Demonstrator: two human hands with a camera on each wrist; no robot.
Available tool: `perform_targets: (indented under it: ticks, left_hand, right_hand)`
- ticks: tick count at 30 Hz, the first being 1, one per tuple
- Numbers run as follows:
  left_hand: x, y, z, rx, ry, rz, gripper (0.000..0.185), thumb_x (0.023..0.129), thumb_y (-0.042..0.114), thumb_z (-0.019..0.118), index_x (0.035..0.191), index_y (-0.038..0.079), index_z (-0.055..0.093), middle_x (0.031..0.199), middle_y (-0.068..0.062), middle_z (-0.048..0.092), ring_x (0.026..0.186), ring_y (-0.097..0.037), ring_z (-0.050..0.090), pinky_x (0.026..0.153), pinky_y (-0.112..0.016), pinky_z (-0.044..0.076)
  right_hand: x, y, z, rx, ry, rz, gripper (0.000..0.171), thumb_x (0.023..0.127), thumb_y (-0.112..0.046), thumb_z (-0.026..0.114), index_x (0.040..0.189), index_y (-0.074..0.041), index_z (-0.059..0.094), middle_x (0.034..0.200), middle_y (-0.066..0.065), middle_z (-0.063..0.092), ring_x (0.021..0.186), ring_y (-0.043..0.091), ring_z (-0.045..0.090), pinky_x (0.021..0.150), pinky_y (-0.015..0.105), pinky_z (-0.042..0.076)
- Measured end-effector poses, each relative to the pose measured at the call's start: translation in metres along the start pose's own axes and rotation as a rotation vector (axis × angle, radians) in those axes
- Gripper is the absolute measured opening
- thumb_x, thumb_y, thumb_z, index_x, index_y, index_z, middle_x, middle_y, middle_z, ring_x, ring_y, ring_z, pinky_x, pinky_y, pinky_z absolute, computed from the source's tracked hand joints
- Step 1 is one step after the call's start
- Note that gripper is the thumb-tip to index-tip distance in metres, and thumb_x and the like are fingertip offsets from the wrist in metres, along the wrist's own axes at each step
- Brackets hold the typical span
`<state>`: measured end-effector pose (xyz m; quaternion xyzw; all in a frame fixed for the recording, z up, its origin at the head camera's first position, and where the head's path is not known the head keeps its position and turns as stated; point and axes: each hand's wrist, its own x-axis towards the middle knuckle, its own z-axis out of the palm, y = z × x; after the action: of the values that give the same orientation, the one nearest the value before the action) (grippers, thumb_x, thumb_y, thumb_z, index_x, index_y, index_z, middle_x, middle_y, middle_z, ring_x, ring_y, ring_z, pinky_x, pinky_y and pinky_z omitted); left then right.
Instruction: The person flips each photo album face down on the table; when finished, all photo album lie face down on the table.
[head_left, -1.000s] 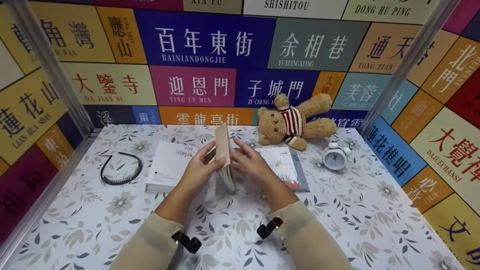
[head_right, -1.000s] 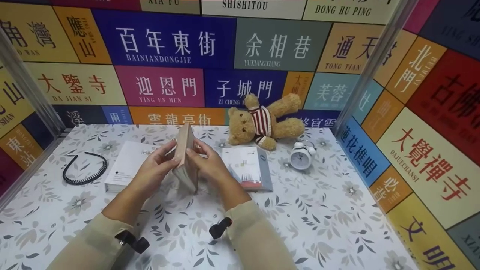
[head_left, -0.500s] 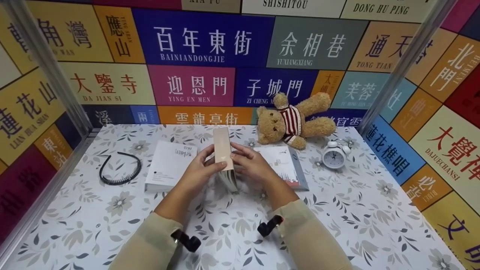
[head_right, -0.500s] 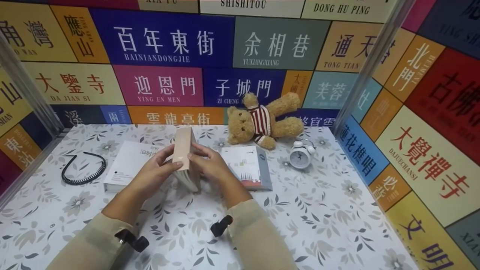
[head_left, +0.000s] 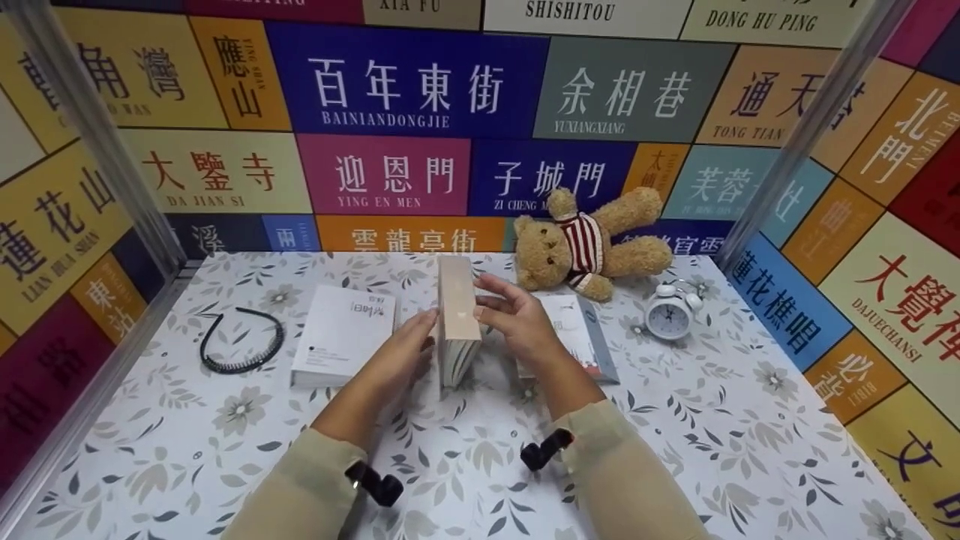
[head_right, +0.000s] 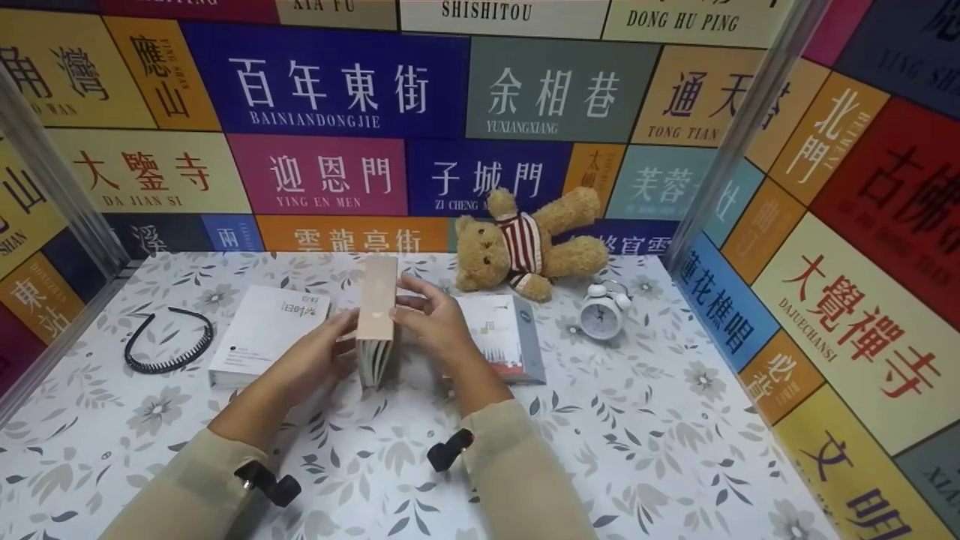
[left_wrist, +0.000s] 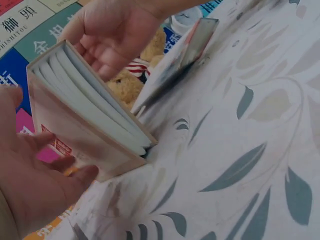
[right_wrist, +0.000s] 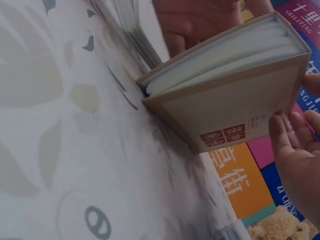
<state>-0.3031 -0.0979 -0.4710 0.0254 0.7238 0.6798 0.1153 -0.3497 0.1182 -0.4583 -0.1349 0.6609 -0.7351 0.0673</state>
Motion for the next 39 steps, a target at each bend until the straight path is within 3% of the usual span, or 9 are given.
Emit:
perform_targets:
  ticks: [5, 9, 12, 15, 19, 24, 28, 34, 39]
  left_hand:
    - [0.007, -0.011, -0.002, 0.011, 0.021, -0.054, 0.069, 0.116, 0.050, 0.028, 0.166, 0.003, 0.034, 0.174, -0.027, 0.028, 0.165, -0.042, 0.025, 0.136, -0.054, 0.024]
    - [0.008, -0.011, -0.006, -0.054, 0.067, -0.114, 0.071, 0.114, 0.052, 0.031, 0.167, 0.005, 0.032, 0.175, -0.023, 0.030, 0.165, -0.038, 0.027, 0.137, -0.049, 0.024]
    - [0.007, -0.008, -0.008, -0.045, 0.083, -0.167, 0.075, 0.113, 0.057, 0.032, 0.170, 0.009, 0.028, 0.177, -0.017, 0.029, 0.166, -0.034, 0.027, 0.138, -0.047, 0.021]
    - [0.006, -0.006, -0.010, -0.012, 0.073, -0.193, 0.078, 0.112, 0.060, 0.029, 0.171, 0.010, 0.024, 0.178, -0.014, 0.027, 0.166, -0.034, 0.027, 0.138, -0.047, 0.019]
    - [0.005, -0.002, -0.011, 0.021, 0.077, -0.213, 0.080, 0.111, 0.062, 0.026, 0.172, 0.011, 0.019, 0.180, -0.012, 0.023, 0.168, -0.032, 0.020, 0.139, -0.047, 0.013]
    - [0.005, 0.003, -0.013, 0.098, 0.111, -0.219, 0.079, 0.110, 0.065, 0.023, 0.172, 0.016, 0.022, 0.178, -0.010, 0.028, 0.169, -0.030, 0.018, 0.140, -0.049, 0.007]
    - [0.005, 0.007, -0.014, 0.148, 0.119, -0.216, 0.077, 0.110, 0.065, 0.022, 0.172, 0.018, 0.024, 0.177, -0.009, 0.031, 0.168, -0.030, 0.021, 0.140, -0.050, 0.007]
    - [0.006, 0.007, -0.016, 0.167, 0.129, -0.191, 0.076, 0.111, 0.062, 0.021, 0.171, 0.016, 0.024, 0.176, -0.012, 0.031, 0.168, -0.032, 0.022, 0.140, -0.051, 0.008]
    - [0.006, 0.008, -0.018, 0.147, 0.141, -0.153, 0.075, 0.112, 0.058, 0.022, 0.171, 0.011, 0.025, 0.175, -0.013, 0.033, 0.164, -0.031, 0.029, 0.139, -0.050, 0.014]
  right_hand:
    - [0.002, -0.002, -0.007, 0.010, 0.030, 0.005, 0.067, 0.095, 0.008, 0.069, 0.158, 0.000, 0.049, 0.161, 0.020, 0.054, 0.138, 0.030, 0.061, 0.098, 0.024, 0.060]
    - [0.005, 0.001, -0.014, 0.006, 0.053, 0.027, 0.074, 0.092, 0.015, 0.065, 0.161, 0.001, 0.042, 0.161, 0.024, 0.052, 0.140, 0.033, 0.059, 0.096, 0.022, 0.061]
    - [0.007, 0.005, -0.019, -0.021, 0.077, 0.055, 0.076, 0.091, 0.015, 0.064, 0.162, 0.000, 0.041, 0.160, 0.023, 0.054, 0.140, 0.033, 0.059, 0.096, 0.022, 0.060]
    - [0.009, 0.007, -0.022, -0.049, 0.124, 0.101, 0.069, 0.095, 0.007, 0.064, 0.160, 0.000, 0.044, 0.157, 0.022, 0.058, 0.134, 0.029, 0.063, 0.096, 0.023, 0.060]
    - [0.011, 0.008, -0.025, -0.074, 0.176, 0.208, 0.060, 0.105, -0.015, 0.063, 0.161, -0.004, 0.045, 0.153, 0.021, 0.062, 0.129, 0.028, 0.069, 0.102, 0.031, 0.062]
    - [0.010, 0.004, -0.025, -0.048, 0.143, 0.361, 0.075, 0.111, -0.046, 0.053, 0.172, -0.014, 0.023, 0.159, 0.026, 0.053, 0.141, 0.039, 0.061, 0.116, 0.047, 0.056]
    - [0.009, 0.001, -0.023, -0.027, 0.083, 0.425, 0.086, 0.110, -0.062, 0.044, 0.174, -0.015, 0.009, 0.167, 0.028, 0.042, 0.154, 0.042, 0.047, 0.127, 0.051, 0.044]
    - [0.008, 0.001, -0.019, -0.056, 0.035, 0.472, 0.092, 0.109, -0.067, 0.039, 0.174, -0.013, 0.003, 0.174, 0.028, 0.029, 0.163, 0.041, 0.031, 0.134, 0.049, 0.032]
    - [0.009, 0.001, -0.016, -0.079, 0.045, 0.454, 0.089, 0.111, -0.062, 0.038, 0.173, -0.007, 0.005, 0.171, 0.032, 0.032, 0.163, 0.042, 0.031, 0.135, 0.049, 0.031]
